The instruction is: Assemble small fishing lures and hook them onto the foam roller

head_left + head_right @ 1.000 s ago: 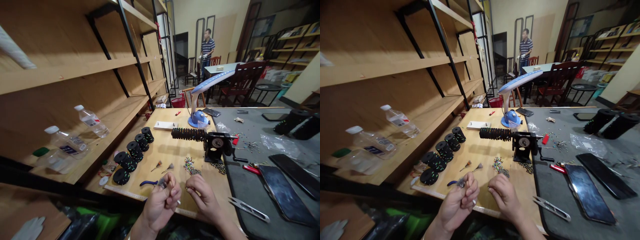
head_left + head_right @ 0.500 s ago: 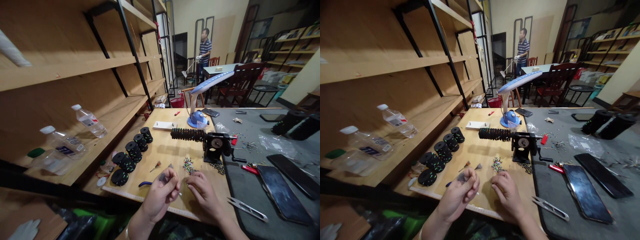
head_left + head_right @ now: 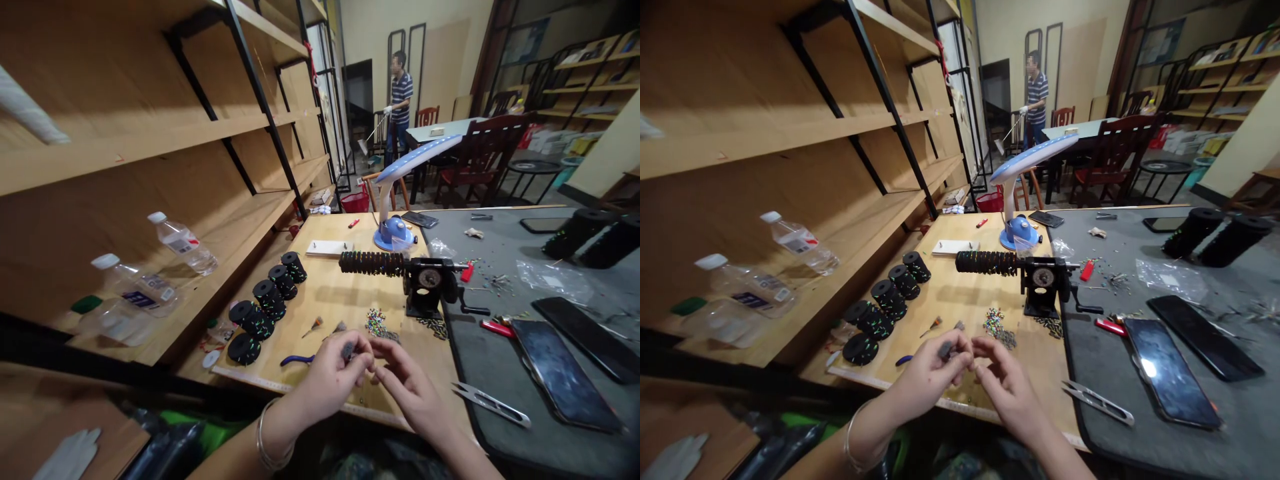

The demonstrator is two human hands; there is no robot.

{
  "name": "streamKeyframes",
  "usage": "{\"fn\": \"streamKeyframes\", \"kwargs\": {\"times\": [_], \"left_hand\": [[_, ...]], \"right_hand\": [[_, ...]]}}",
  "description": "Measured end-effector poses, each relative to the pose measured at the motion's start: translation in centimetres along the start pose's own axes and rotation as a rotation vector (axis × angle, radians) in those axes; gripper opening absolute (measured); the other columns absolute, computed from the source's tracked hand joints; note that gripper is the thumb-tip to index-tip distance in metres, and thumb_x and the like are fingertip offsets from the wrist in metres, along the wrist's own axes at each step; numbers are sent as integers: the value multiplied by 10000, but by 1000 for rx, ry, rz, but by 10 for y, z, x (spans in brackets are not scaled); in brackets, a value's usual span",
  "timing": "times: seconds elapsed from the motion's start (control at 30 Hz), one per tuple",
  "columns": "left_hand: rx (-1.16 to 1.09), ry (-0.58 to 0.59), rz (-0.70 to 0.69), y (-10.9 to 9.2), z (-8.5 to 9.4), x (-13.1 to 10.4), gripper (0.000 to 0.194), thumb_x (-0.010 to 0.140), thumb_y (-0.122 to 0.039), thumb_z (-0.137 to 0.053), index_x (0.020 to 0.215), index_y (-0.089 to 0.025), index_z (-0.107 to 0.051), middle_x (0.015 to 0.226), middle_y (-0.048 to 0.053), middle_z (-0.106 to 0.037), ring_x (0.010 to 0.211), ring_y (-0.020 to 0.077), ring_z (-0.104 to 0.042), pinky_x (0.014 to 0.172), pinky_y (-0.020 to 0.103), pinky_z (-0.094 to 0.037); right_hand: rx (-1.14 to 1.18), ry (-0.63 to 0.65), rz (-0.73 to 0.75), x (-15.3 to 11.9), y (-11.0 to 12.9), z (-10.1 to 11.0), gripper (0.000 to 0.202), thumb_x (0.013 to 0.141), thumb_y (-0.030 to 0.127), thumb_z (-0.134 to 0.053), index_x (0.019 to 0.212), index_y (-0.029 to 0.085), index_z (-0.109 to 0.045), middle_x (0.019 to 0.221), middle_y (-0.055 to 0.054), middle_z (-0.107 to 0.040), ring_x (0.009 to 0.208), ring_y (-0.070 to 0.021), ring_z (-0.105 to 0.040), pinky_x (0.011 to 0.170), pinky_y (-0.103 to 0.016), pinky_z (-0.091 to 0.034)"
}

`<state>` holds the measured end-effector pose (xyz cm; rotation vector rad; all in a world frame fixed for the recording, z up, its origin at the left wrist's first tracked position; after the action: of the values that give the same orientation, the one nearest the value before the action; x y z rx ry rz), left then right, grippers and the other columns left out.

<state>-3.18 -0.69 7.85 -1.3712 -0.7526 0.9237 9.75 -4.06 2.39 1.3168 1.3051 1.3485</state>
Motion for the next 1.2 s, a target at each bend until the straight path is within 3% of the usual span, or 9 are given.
{"fn": "streamKeyframes", "kwargs": {"times": [0.1,0.17,0.37,0.47,0.63,0.8,0.9,1.03,1.2], "left_hand": [[124,-52,-42,0,5,-4,112,816,-238,-635,733,-162,-633,654,1,-555,586,125,-488,544,218,-351],[180,-73,-61,2,9,-7,99,819,-216,-618,739,-164,-642,657,6,-563,609,139,-494,554,222,-347],[246,-60,-39,24,13,-10,104,794,-204,-632,696,-168,-632,607,-8,-561,580,135,-475,532,224,-323],[116,10,97,48,10,-7,145,768,-265,-672,699,-164,-594,595,-31,-529,513,108,-485,490,214,-346],[-289,44,394,88,1,-11,410,637,-360,-805,871,-186,-517,773,-15,-635,594,133,-651,606,266,-513],[-442,13,446,106,-12,-19,473,638,-457,-801,793,-180,-450,808,37,-687,665,174,-710,635,270,-538],[-450,5,429,115,-20,-22,489,647,-487,-793,793,-187,-434,751,24,-682,601,159,-696,533,229,-514],[-407,-22,409,125,-27,-25,461,647,-482,-786,790,-179,-469,621,-9,-640,486,121,-629,386,164,-370],[-342,-59,383,127,-32,-28,390,662,-433,-778,706,-168,-496,517,-34,-580,447,75,-519,398,166,-260]], "right_hand": [[215,106,-130,-4,3,-19,382,860,441,-600,1169,221,-554,981,-81,-686,858,-205,-649,681,-310,-543],[237,100,-188,-6,-3,-24,402,827,481,-634,1110,204,-563,840,-44,-678,733,-174,-632,632,-286,-520],[-106,12,-164,-11,-28,-17,324,836,503,-591,799,182,-608,537,48,-533,505,-111,-480,526,-233,-382],[-134,-2,-180,-16,-44,-14,381,826,538,-579,690,182,-579,497,60,-489,477,-94,-428,497,-220,-334],[175,-199,-395,-29,-82,-5,516,674,706,-638,695,214,-485,372,109,-436,328,-53,-297,375,-180,-205],[239,-317,-439,-39,-91,-3,580,587,744,-685,665,201,-496,366,81,-488,306,-42,-327,360,-165,-191],[258,-316,-443,-41,-89,-4,588,566,743,-703,658,194,-512,358,76,-490,301,-42,-335,356,-162,-200],[261,-303,-438,-44,-86,-5,564,580,726,-707,664,200,-520,362,77,-490,301,-54,-346,341,-172,-217],[239,-273,-459,-46,-81,-7,568,577,728,-703,672,196,-531,374,74,-499,315,-53,-350,346,-173,-245]]}}
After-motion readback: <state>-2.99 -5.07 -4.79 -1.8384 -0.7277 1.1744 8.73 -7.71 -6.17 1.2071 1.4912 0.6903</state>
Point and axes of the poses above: each hand's wrist, its own x-axis towards the middle knuckle, its own z-axis out of the back of the hand, y = z × x, the point moved 5 cm from there along x, towards the middle knuckle
